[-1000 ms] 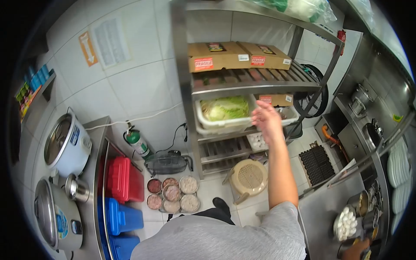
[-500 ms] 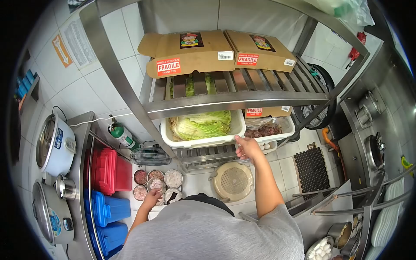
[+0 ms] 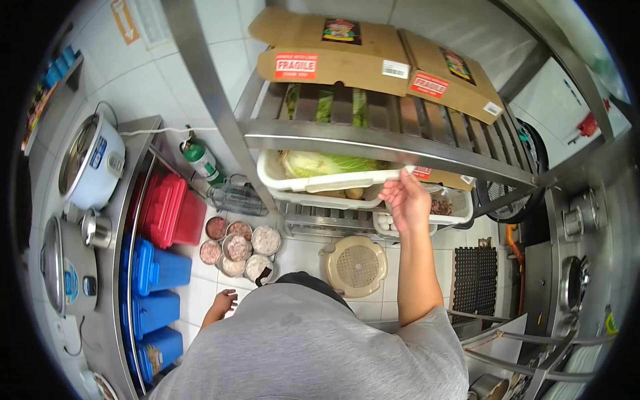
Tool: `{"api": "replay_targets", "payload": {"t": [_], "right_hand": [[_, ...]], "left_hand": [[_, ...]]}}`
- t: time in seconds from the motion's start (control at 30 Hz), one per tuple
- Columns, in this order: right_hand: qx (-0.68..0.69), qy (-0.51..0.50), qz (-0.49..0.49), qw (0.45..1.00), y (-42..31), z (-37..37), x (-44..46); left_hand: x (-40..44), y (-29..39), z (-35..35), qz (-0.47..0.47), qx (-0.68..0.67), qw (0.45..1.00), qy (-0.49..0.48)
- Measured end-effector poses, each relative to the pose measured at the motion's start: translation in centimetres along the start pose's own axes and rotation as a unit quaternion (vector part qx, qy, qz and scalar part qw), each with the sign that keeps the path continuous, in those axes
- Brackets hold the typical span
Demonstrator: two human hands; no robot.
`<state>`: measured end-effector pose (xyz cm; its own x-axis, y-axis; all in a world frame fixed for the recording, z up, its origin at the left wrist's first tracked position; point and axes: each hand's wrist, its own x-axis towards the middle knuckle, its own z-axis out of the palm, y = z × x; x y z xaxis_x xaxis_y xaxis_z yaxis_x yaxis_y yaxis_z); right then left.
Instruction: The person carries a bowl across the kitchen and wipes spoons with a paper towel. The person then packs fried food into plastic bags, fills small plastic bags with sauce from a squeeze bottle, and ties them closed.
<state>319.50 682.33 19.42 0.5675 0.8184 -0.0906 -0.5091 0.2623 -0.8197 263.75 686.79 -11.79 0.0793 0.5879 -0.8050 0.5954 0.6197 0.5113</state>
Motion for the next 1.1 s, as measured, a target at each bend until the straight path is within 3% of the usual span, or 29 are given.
{"api": "replay_targets", "payload": {"t": [0.13, 0.23, 0.3, 0.33, 0.37, 0.43, 0.47, 0.6, 0.67, 0.73, 0.77, 0.8, 0.83, 0.87, 0.93, 1.07, 1.1], "right_hand": [[0.002, -0.037, -0.008, 0.999, 0.6, 0.1, -0.1], [-0.19, 0.019, 0.149, 0.97, 0.3, -2.0, -0.6], [-0.465, 0.036, 0.205, 0.861, 1.1, -3.6, -1.5], [-0.606, -0.045, 0.165, 0.777, 1.3, -4.6, -1.9], [-0.634, -0.085, 0.204, 0.741, 1.0, -3.6, -2.5], [-0.545, -0.132, 0.272, 0.782, 1.9, -1.0, -3.3], [-0.516, -0.159, 0.282, 0.793, 3.3, 0.1, -3.3], [-0.521, -0.272, 0.292, 0.754, 12.2, 4.9, -4.3], [-0.517, -0.34, 0.311, 0.721, 16.4, 9.4, -6.9], [-0.53, -0.489, 0.274, 0.635, 20.1, 13.0, -9.1], [-0.532, -0.501, 0.267, 0.628, 21.3, 15.4, -9.9], [-0.487, -0.513, 0.332, 0.623, 21.9, 18.1, -10.9], [-0.44, -0.522, 0.397, 0.614, 23.0, 20.4, -11.6], [-0.439, -0.533, 0.393, 0.606, 24.7, 21.9, -11.7], [-0.472, -0.518, 0.347, 0.624, 28.7, 24.7, -12.1], [-0.495, -0.553, 0.319, 0.59, 36.7, 33.5, -15.2], [-0.45, -0.563, 0.322, 0.614, 39.6, 35.1, -16.4]], "left_hand": [[-0.3, -0.1, 0.2, -0.003, -0.013, 1.0, 0.012], [-0.7, -0.2, 0.3, -0.018, -0.004, 0.999, 0.026], [-0.9, -0.7, 0.3, -0.02, 0.009, 0.999, 0.031], [-0.8, -1.0, 0.4, -0.02, 0.024, 0.999, 0.035], [-0.6, -1.3, 0.4, -0.012, 0.04, 0.999, 0.032], [1.2, -5.5, 0.4, 0.041, 0.115, 0.991, 0.052], [-0.8, -4.3, 0.1, -0.015, 0.081, 0.996, 0.034], [-1.7, -8.6, -2.2, 0.102, 0.296, 0.95, 0.0], [-1.0, -12.6, -3.8, 0.1, 0.276, 0.956, 0.018], [-1.2, -16.5, -4.9, 0.106, 0.262, 0.959, 0.03], [-1.7, -17.9, -5.6, 0.038, 0.25, 0.967, 0.016], [-2.5, -19.4, -6.5, -0.029, 0.236, 0.971, 0.001], [-2.4, -23.0, -6.8, 0.001, 0.205, 0.979, 0.011], [-2.3, -26.7, -6.9, 0.029, 0.176, 0.984, 0.021], [-3.4, -31.3, -8.1, 0.0, 0.208, 0.978, -0.018], [-7.0, -39.3, -10.8, -0.16, -0.021, 0.987, -0.011], [-8.2, -41.5, -11.8, -0.122, 0.01, 0.992, 0.006]]}}
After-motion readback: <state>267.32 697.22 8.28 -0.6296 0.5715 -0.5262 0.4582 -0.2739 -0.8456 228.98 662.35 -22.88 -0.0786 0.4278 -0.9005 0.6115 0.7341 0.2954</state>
